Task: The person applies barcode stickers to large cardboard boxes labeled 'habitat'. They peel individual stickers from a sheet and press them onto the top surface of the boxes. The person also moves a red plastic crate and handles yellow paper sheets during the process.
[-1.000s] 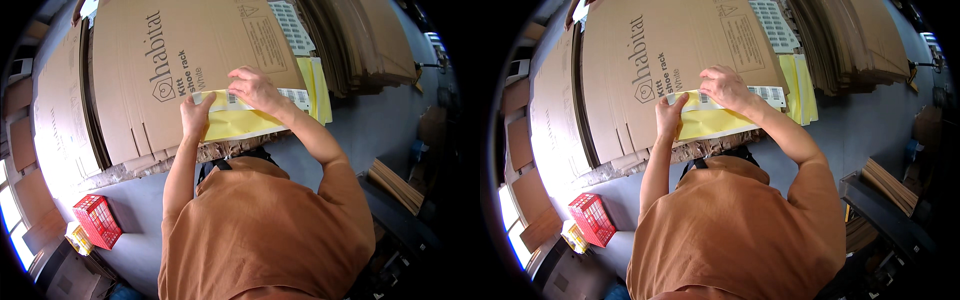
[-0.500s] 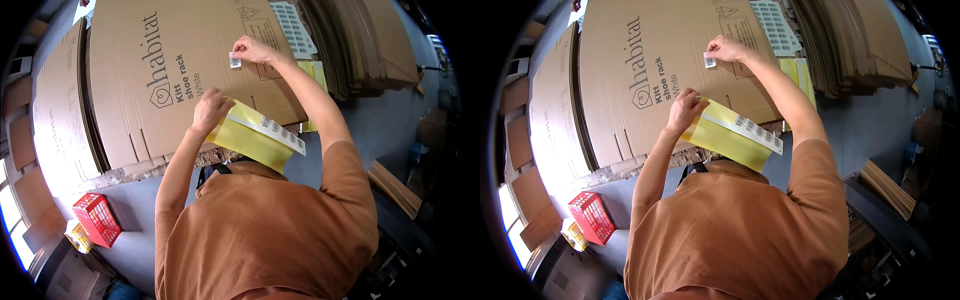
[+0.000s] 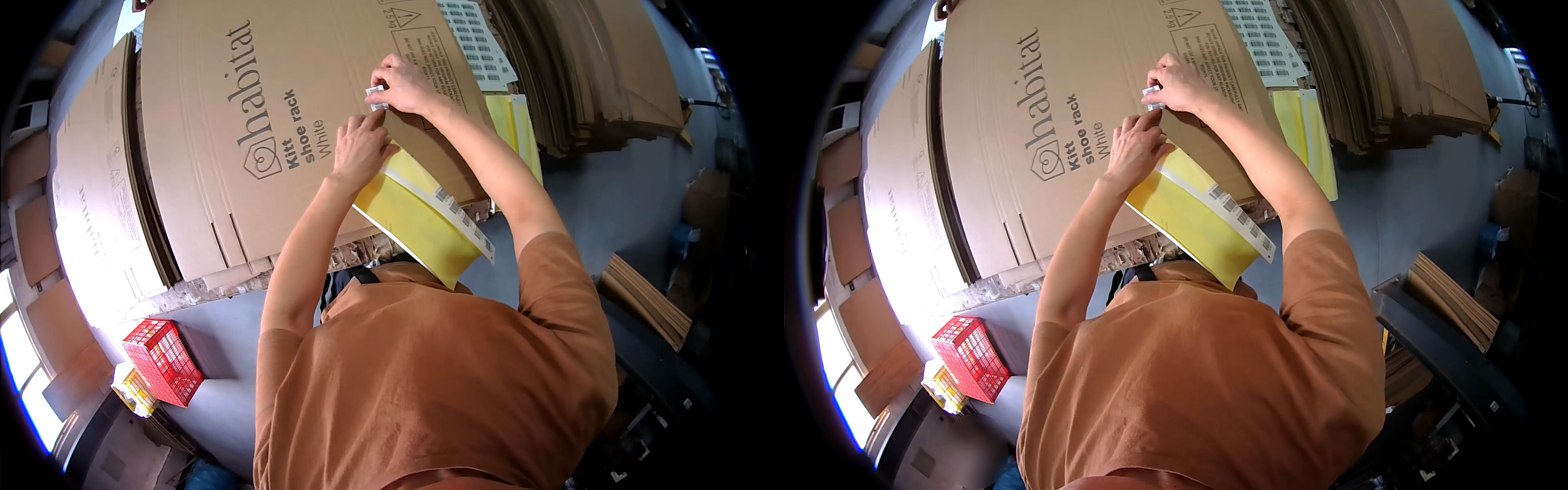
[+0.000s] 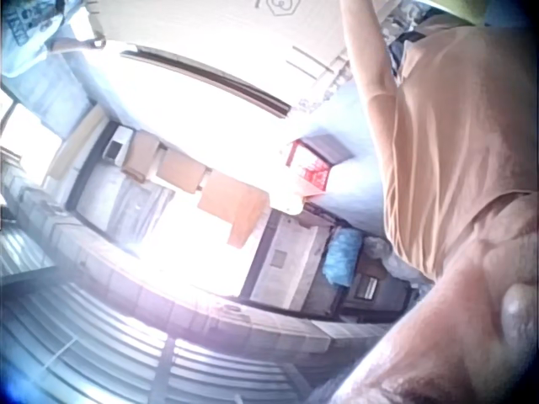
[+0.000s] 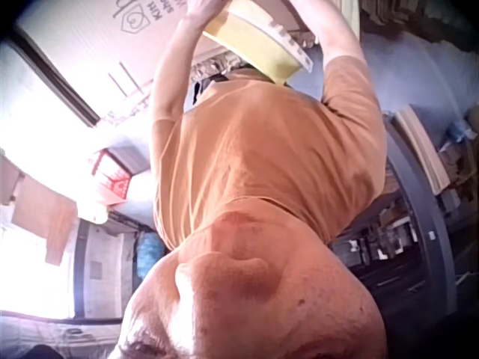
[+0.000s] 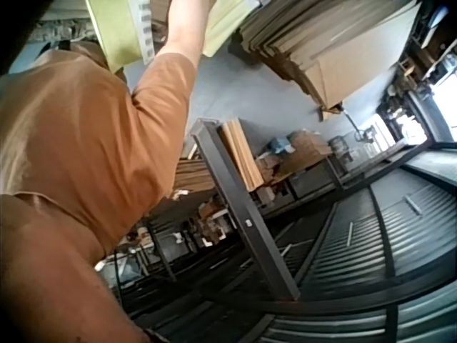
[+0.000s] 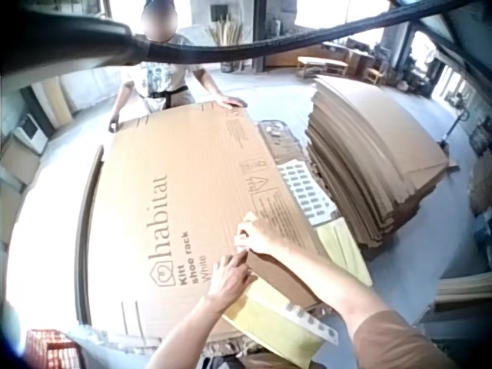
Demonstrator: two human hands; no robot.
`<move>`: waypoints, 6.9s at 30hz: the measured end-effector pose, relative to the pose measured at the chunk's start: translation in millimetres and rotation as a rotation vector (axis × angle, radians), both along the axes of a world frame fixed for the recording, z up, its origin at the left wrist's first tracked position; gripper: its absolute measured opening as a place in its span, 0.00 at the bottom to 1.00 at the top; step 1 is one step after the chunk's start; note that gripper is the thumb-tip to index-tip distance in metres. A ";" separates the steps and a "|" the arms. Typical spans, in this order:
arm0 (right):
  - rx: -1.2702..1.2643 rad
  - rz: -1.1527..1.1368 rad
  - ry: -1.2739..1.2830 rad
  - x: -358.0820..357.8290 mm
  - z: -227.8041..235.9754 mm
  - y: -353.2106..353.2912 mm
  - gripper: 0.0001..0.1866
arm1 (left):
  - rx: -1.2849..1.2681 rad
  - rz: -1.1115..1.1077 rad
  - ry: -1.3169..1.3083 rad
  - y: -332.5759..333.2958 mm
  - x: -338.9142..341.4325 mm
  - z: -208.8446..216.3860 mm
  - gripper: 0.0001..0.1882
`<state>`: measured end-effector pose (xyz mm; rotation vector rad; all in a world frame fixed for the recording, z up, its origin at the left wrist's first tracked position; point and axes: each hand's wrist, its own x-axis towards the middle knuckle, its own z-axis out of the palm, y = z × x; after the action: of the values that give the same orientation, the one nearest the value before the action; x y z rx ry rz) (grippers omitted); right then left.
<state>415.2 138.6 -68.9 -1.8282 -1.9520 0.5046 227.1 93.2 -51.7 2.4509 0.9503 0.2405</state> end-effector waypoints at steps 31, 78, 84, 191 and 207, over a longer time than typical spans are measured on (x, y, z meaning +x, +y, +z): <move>0.346 0.228 -0.119 -137.9 67.2 -210.8 0.04 | -0.135 0.273 0.048 -82.4 -121.6 20.2 0.13; 0.631 1.251 1.806 -254.9 295.9 -236.4 0.24 | -0.150 0.180 -0.220 -93.5 -130.8 80.4 0.22; 0.652 1.163 1.892 -261.1 295.9 -252.4 0.23 | -0.073 0.285 -0.267 -88.9 -125.6 100.5 0.20; -0.166 -0.835 0.895 -171.9 3.6 -152.6 0.21 | 0.290 0.037 -0.254 -89.3 -150.9 -30.2 0.19; 0.169 -0.312 -0.327 -102.9 6.5 -120.4 0.31 | 0.328 0.162 0.159 -107.3 -105.1 -33.6 0.27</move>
<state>312.2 18.1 -62.4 -2.1527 -1.7838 -0.0604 122.0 -14.1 -85.3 2.7238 1.2671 0.2793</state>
